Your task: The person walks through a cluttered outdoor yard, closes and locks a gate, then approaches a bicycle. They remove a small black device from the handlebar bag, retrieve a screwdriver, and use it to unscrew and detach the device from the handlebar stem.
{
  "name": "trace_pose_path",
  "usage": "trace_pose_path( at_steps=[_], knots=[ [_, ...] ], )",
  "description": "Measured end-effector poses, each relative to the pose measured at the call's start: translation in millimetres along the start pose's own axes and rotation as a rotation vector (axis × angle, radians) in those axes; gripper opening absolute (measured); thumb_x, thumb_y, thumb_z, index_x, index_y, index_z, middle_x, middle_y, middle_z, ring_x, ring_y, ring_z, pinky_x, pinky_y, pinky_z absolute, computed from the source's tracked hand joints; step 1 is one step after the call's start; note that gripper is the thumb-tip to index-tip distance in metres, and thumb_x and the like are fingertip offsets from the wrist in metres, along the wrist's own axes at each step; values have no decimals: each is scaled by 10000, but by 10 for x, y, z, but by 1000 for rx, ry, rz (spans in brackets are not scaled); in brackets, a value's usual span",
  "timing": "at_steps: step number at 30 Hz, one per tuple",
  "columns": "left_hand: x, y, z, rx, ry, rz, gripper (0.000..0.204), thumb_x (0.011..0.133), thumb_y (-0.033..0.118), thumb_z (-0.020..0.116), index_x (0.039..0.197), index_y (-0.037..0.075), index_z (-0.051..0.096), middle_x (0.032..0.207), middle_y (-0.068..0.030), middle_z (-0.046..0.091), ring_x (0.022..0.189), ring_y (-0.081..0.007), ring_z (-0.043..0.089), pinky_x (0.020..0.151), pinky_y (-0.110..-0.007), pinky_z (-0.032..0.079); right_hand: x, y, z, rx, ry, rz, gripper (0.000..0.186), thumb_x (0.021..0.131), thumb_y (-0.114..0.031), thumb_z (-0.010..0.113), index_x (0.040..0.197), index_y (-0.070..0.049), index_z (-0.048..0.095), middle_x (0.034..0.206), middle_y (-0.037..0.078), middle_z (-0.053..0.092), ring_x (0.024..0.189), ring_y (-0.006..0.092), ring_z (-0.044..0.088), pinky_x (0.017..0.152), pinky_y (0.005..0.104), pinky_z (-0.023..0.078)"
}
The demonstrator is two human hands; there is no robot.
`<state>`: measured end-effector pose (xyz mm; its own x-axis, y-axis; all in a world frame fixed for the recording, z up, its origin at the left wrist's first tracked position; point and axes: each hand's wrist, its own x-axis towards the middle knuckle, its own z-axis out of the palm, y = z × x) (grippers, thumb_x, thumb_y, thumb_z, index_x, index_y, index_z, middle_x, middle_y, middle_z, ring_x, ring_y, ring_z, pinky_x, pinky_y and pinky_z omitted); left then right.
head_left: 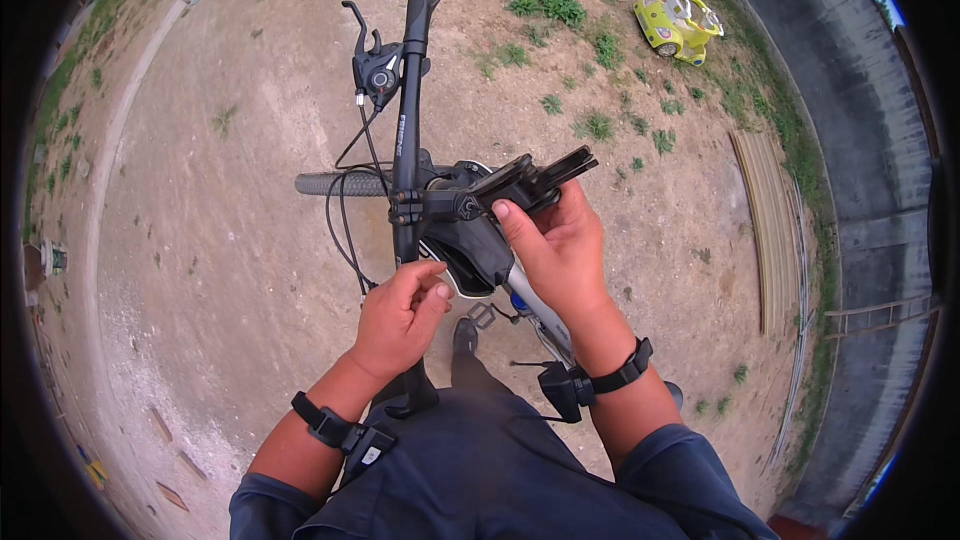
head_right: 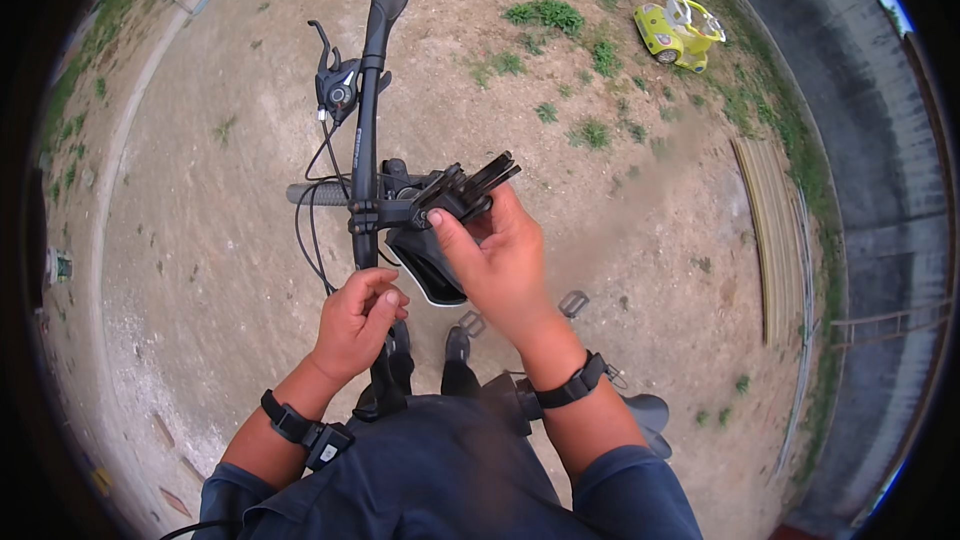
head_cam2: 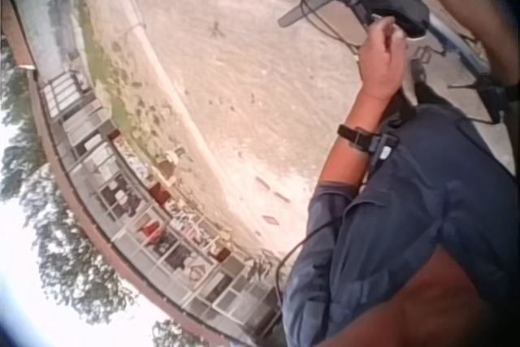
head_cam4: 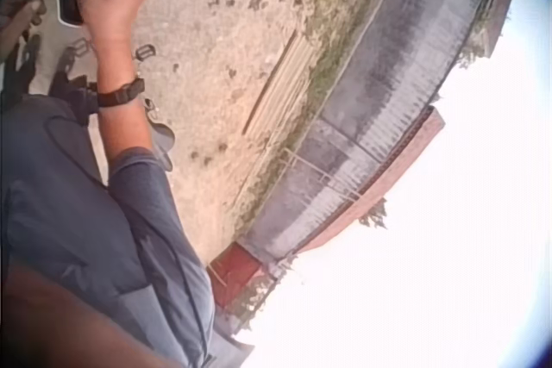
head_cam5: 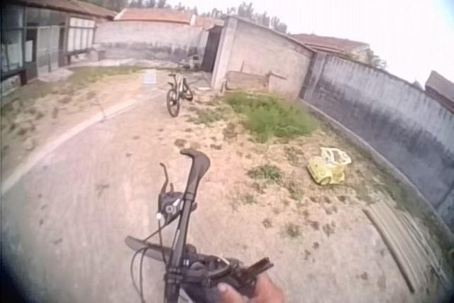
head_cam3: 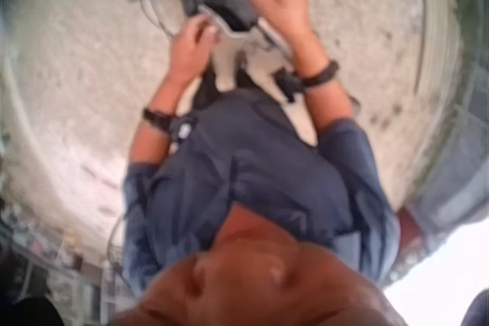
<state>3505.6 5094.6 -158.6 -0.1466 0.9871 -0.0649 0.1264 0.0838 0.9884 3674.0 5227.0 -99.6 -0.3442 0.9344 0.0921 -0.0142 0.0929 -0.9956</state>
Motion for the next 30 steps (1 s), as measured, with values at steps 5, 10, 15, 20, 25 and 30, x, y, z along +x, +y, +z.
trace_pose_path(
  at_steps=[5, 10, 15, 20, 25, 30],
  knots=[
    [-12, -10, 0, 5, 1, 8, 274, 1055, 151, 646, 1275, -4, 594, 949, -104, 763, 828, -166, 767, 746, -293, 595, 92, -129, -127, -58, -119, 45, 357, 980, -10, 742, 1300, -6, 583, 1163, 51, 716, 1050, 102, 663, 925, 291, 552],
    [-7, -8, -13, 4, -17, 7, 273, 1049, 131, 645, 1280, -5, 592, 950, -105, 759, 827, -168, 764, 753, -293, 594, 176, -212, -145, -33, -228, 82, 287, 961, -5, 753, 1220, 6, 631, 1112, 42, 718, 1039, 69, 628, 893, 276, 546],
    [65, 143, -55, -110, 30, -62, 308, 1015, 74, 659, 1303, -5, 581, 1086, -127, 719, 912, -195, 742, 786, -300, 588, 284, -283, -255, -515, -350, -119, 420, 903, -32, 815, 1289, -51, 652, 1110, 50, 693, 964, 150, 685, 854, 300, 556],
    [504, 660, -185, 247, 96, 386, 488, 962, 22, 670, 1431, 33, 533, 1331, -159, 621, 1114, -250, 690, 844, -323, 575, 317, -562, -215, -755, -380, -136, 478, 849, -43, 841, 1298, -74, 679, 1085, 99, 666, 867, 224, 688, 758, 333, 558],
    [772, 952, -315, 172, -170, 168, 649, 935, -3, 676, 1543, 69, 459, 1428, -157, 554, 1131, -250, 677, 884, -347, 575, 320, -478, -228, -622, -326, -225, 548, 856, 17, 794, 1371, -73, 629, 1131, 121, 674, 919, 222, 715, 761, 319, 579],
    [808, 951, -365, 145, -208, 99, 735, 899, -36, 704, 1573, 91, 438, 1397, -145, 563, 1075, -226, 681, 883, -349, 580, 194, -402, -216, -472, -302, -67, 647, 825, 35, 760, 1431, -69, 558, 1189, 149, 669, 997, 265, 721, 815, 344, 593]
  ],
)
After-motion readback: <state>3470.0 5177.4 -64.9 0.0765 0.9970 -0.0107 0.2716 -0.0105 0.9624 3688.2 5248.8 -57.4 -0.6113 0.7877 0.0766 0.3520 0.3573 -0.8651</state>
